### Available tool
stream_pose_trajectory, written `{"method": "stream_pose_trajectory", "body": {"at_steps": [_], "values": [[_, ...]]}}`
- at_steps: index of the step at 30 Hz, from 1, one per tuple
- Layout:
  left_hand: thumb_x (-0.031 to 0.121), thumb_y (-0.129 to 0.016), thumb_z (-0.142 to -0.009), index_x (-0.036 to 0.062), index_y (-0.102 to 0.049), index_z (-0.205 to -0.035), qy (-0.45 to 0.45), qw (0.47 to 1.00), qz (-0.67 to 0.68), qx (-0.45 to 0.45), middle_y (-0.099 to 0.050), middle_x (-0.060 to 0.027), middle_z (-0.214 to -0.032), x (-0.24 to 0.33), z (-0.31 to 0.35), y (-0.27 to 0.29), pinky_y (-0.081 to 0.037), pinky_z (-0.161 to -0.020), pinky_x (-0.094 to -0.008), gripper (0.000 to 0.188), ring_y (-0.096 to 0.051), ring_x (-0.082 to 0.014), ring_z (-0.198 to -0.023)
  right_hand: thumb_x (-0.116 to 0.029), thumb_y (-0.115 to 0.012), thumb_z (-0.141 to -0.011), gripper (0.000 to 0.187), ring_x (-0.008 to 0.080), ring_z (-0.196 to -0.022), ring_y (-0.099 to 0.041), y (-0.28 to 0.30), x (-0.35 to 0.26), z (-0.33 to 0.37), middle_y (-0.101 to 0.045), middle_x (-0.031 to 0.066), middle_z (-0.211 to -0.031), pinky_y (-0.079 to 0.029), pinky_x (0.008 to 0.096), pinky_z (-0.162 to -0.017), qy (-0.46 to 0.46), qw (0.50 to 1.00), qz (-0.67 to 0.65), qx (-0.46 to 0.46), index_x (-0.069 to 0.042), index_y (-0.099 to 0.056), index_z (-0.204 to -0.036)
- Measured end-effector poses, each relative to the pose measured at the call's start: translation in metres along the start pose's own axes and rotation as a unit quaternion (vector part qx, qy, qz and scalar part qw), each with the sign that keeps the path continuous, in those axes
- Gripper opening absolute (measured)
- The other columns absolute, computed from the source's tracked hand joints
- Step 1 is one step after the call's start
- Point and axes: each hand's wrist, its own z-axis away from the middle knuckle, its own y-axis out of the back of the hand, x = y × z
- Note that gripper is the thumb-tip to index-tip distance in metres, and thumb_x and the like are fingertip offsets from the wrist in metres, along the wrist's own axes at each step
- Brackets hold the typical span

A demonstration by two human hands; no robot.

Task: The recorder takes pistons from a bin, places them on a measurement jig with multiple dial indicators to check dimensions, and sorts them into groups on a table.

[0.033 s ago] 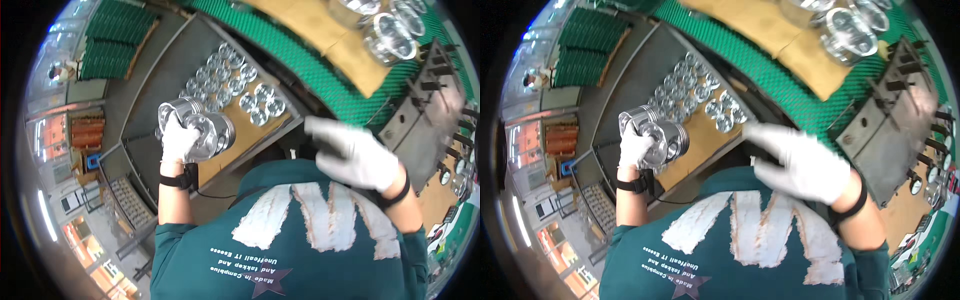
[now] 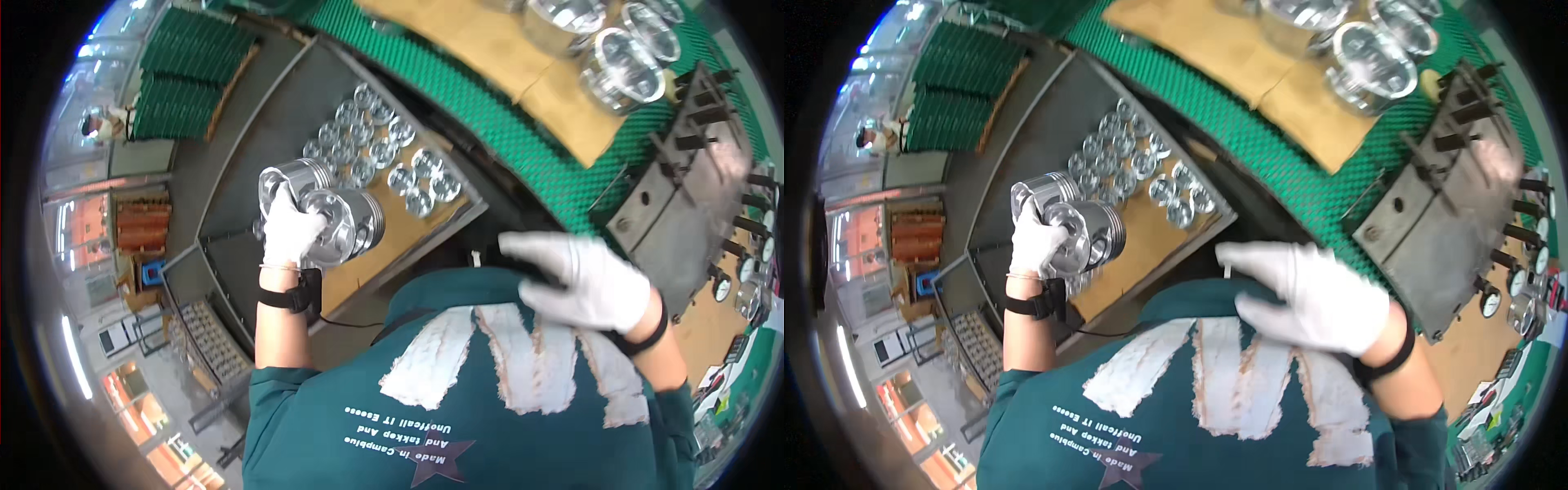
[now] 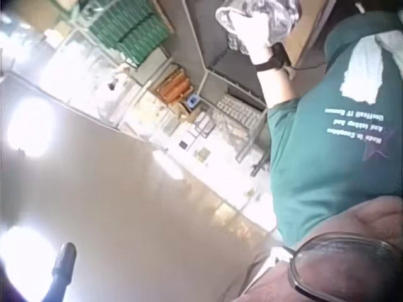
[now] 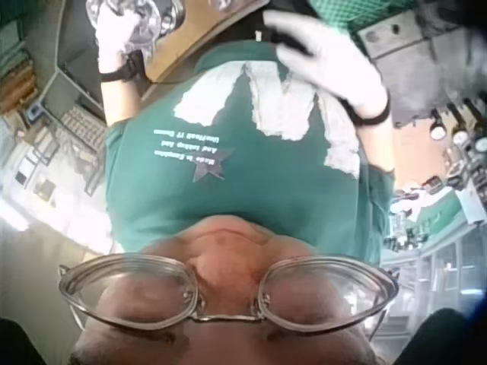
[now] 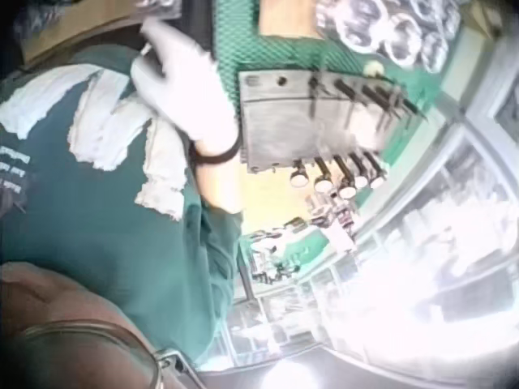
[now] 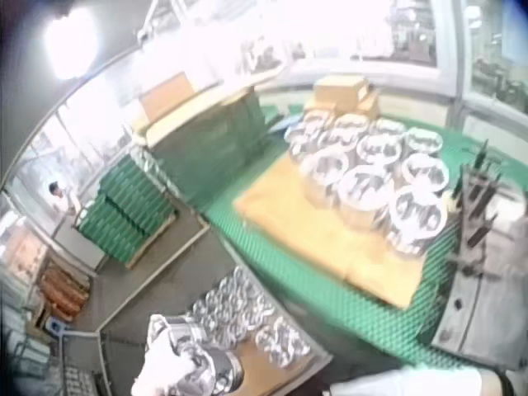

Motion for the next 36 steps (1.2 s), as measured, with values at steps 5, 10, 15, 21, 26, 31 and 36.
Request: {"method": "stream_pose_trajectory", "body": {"at_steps": [5, 10, 15, 21, 26, 31, 36], "values": [[0.018, -0.068, -0.067, 0.0049, -0.055, -0.132, -0.150, 0.987, -0.024, -0.049, -0.065, -0.0251, -0.118, 0.139, -0.052, 0.027, -0.050, -0.097, -0.0419, 0.067, -0.063, -0.0420, -0.111, -0.015, -0.067, -0.085, 0.042, 0.0385, -0.100, -0.065, 0.013, -0.009, 0.094, -0.068, 0.0190, -0.114, -0.054, 0.0428, -0.086, -0.159, 0.962, 0.107, 0.195, -0.005, -0.061, -0.125], [0.021, -0.065, -0.074, 0.0000, -0.054, -0.133, -0.347, 0.930, -0.116, 0.042, -0.063, -0.0262, -0.123, 0.214, -0.140, 0.012, -0.048, -0.101, -0.0420, 0.063, -0.060, -0.0417, -0.115, -0.005, -0.068, -0.084, 0.043, 0.0314, -0.111, -0.066, -0.013, -0.012, 0.156, -0.068, 0.0179, -0.119, -0.050, 0.0375, -0.098, -0.251, 0.901, 0.071, 0.346, -0.001, -0.060, -0.126], [0.022, -0.065, -0.079, 0.0018, -0.056, -0.128, -0.369, 0.901, -0.227, -0.040, -0.062, -0.0252, -0.123, 0.319, -0.218, -0.004, -0.049, -0.098, -0.0443, 0.054, -0.061, -0.0387, -0.114, 0.002, -0.064, -0.084, 0.043, 0.0256, -0.110, -0.067, -0.062, -0.006, 0.187, -0.069, 0.0183, -0.117, -0.051, 0.0333, -0.096, -0.341, 0.796, -0.072, 0.495, 0.003, -0.059, -0.127], [0.012, -0.056, -0.085, 0.0023, -0.056, -0.127, -0.435, 0.875, -0.208, 0.050, -0.064, -0.0251, -0.117, 0.336, -0.276, -0.067, -0.051, -0.095, -0.0461, 0.043, -0.063, -0.0405, -0.108, 0.000, -0.064, -0.085, 0.044, 0.0221, -0.109, -0.067, -0.089, -0.001, 0.198, -0.069, 0.0170, -0.117, -0.050, 0.0315, -0.095, -0.396, 0.746, -0.087, 0.528, 0.002, -0.060, -0.129], [0.005, -0.049, -0.086, 0.0022, -0.054, -0.133, -0.521, 0.824, -0.125, 0.185, -0.059, -0.0236, -0.128, 0.319, -0.264, -0.077, -0.046, -0.101, -0.0465, 0.047, -0.058, -0.0396, -0.117, -0.001, -0.064, -0.085, 0.044, 0.0233, -0.110, -0.067, -0.086, 0.006, 0.210, -0.069, 0.0177, -0.117, -0.050, 0.0321, -0.095, -0.379, 0.754, -0.088, 0.530, 0.002, -0.060, -0.129], [0.003, -0.047, -0.087, 0.0078, -0.052, -0.140, -0.545, 0.820, 0.023, 0.171, -0.063, -0.0175, -0.127, 0.285, -0.169, -0.049, -0.046, -0.103, -0.0409, 0.053, -0.060, -0.0337, -0.117, 0.003, -0.060, -0.086, 0.048, 0.0233, -0.117, -0.064, -0.059, 0.020, 0.235, -0.066, 0.0183, -0.124, -0.049, 0.0324, -0.099, -0.328, 0.795, -0.118, 0.497, 0.005, -0.053, -0.134], [-0.015, -0.038, -0.072, 0.0086, -0.056, -0.135, -0.424, 0.870, 0.236, 0.093, -0.069, -0.0129, -0.112, 0.283, -0.029, -0.024, -0.054, -0.094, -0.0345, 0.070, -0.068, -0.0259, -0.104, 0.008, -0.052, -0.091, 0.051, 0.0253, -0.126, -0.058, -0.001, 0.022, 0.247, -0.059, 0.0174, -0.134, -0.041, 0.0350, -0.109, -0.253, 0.854, -0.145, 0.430, 0.004, -0.046, -0.141]]}}
